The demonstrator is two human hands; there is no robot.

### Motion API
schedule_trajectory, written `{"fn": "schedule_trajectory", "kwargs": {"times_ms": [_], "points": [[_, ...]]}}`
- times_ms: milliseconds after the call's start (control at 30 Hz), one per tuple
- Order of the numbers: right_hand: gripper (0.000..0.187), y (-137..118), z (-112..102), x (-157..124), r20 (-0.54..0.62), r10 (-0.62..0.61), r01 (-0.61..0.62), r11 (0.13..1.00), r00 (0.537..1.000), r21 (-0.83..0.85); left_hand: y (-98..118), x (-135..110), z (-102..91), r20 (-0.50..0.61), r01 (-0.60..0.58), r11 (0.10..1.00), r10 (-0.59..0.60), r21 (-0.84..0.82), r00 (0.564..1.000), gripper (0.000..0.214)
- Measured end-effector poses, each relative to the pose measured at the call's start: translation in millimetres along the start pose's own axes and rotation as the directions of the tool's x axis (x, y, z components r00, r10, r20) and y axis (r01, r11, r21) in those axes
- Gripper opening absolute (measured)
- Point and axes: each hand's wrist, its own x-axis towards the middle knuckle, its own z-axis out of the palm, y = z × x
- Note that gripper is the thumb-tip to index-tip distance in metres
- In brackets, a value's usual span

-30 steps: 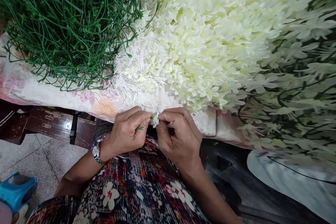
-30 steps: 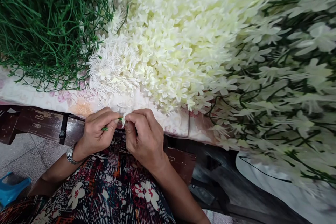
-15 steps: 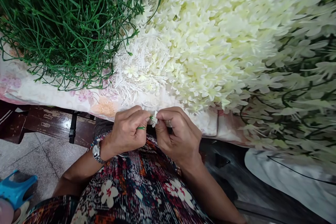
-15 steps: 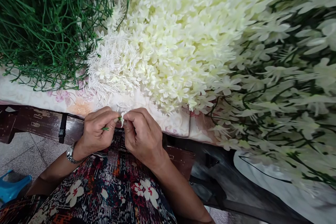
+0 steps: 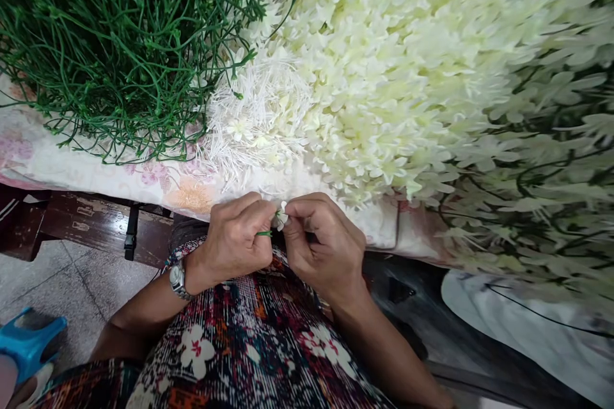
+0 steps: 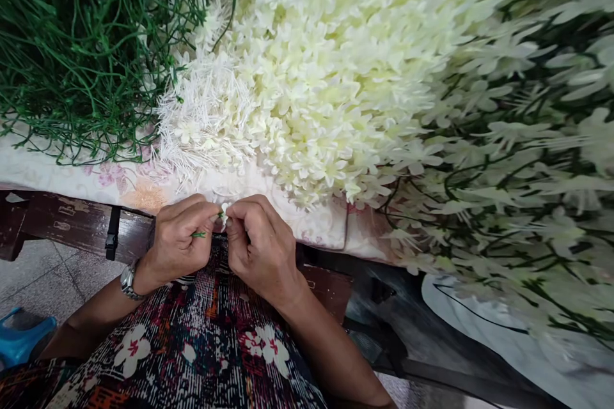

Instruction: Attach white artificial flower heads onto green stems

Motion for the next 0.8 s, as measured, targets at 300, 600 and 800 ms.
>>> {"fn": "schedule_trajectory", "kwargs": {"times_ms": [300,600,800], "points": [[0.016,4.9,3.5,-2.8,-0.015,0.016,-0.015,0.998,1.0,0.054,1.6,2.2,0.5,0.029,0.01,0.999,-0.011,0.035,1.0,0.017],[0.015,8.0,5.8,-2.6,-0.022,0.015,-0.013,0.996,1.0,0.09,4.0,3.3,1.2,0.028,0.022,0.998,-0.024,0.064,0.999,0.017],[0.016,9.3,6.2,-2.7,-0.024,0.035,-0.032,0.992,0.999,0.122,2.9,3.5,1.7,0.02,0.049,0.999,-0.049,-0.011,0.999,0.016]]}}
